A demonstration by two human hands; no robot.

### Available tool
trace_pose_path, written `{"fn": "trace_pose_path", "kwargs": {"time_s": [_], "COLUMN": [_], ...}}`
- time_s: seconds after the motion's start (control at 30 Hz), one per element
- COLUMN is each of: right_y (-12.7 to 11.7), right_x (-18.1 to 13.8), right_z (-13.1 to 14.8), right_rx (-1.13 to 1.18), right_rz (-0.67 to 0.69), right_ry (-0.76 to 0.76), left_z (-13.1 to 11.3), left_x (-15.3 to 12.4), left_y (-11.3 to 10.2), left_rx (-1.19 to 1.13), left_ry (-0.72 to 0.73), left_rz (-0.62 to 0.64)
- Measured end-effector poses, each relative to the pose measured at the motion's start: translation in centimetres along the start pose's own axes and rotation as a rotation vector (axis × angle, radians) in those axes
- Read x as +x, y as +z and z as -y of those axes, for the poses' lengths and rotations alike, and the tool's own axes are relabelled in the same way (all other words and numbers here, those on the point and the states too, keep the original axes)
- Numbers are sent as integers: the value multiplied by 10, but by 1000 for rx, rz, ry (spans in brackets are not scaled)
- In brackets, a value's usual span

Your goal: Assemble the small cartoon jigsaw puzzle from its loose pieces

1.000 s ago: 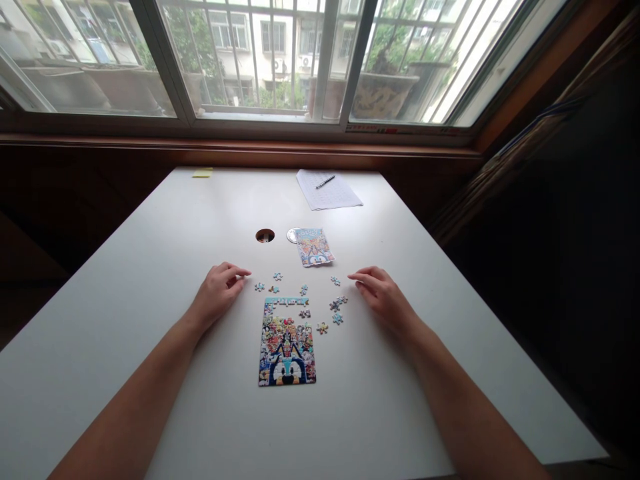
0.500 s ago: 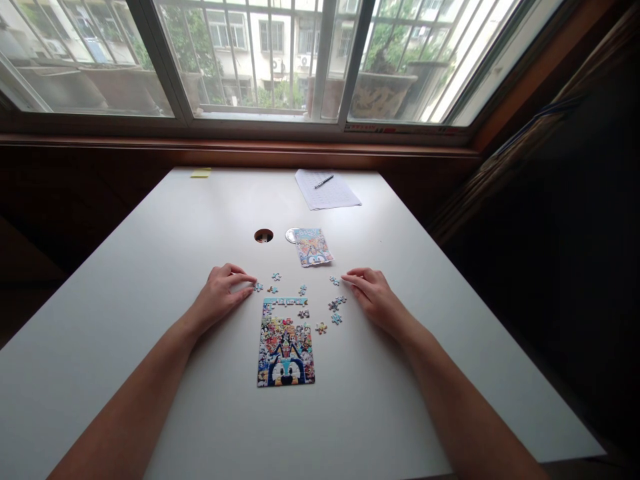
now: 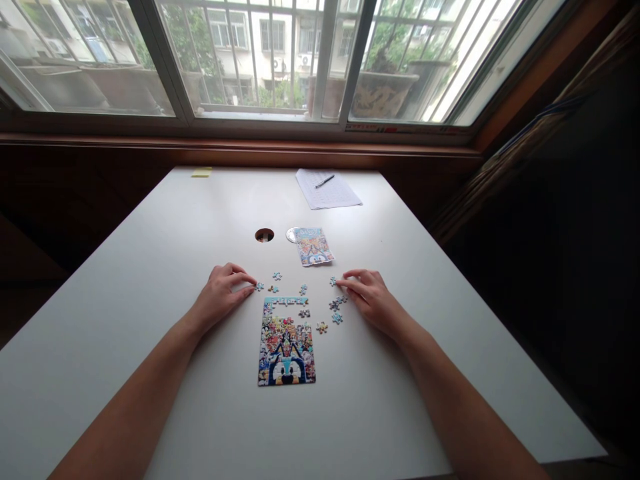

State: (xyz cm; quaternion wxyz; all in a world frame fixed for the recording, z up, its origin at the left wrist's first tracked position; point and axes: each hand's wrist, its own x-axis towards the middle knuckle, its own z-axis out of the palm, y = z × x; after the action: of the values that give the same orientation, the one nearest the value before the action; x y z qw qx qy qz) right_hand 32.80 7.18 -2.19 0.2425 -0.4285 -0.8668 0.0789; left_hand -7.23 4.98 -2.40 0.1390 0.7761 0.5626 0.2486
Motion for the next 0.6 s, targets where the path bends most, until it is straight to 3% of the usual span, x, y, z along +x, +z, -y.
{"fn": "trace_pose_path", "kwargs": {"time_s": [0.6], "right_y": [1], "right_x": [0], "right_z": [-1], "right_rx": [18], "right_rz": [14], "right_ry": [21], "left_z": [-2], "left_x": [1], "left_y": [-2], "left_rx": [-74], "left_ry": [-12], "left_rz": [33]}}
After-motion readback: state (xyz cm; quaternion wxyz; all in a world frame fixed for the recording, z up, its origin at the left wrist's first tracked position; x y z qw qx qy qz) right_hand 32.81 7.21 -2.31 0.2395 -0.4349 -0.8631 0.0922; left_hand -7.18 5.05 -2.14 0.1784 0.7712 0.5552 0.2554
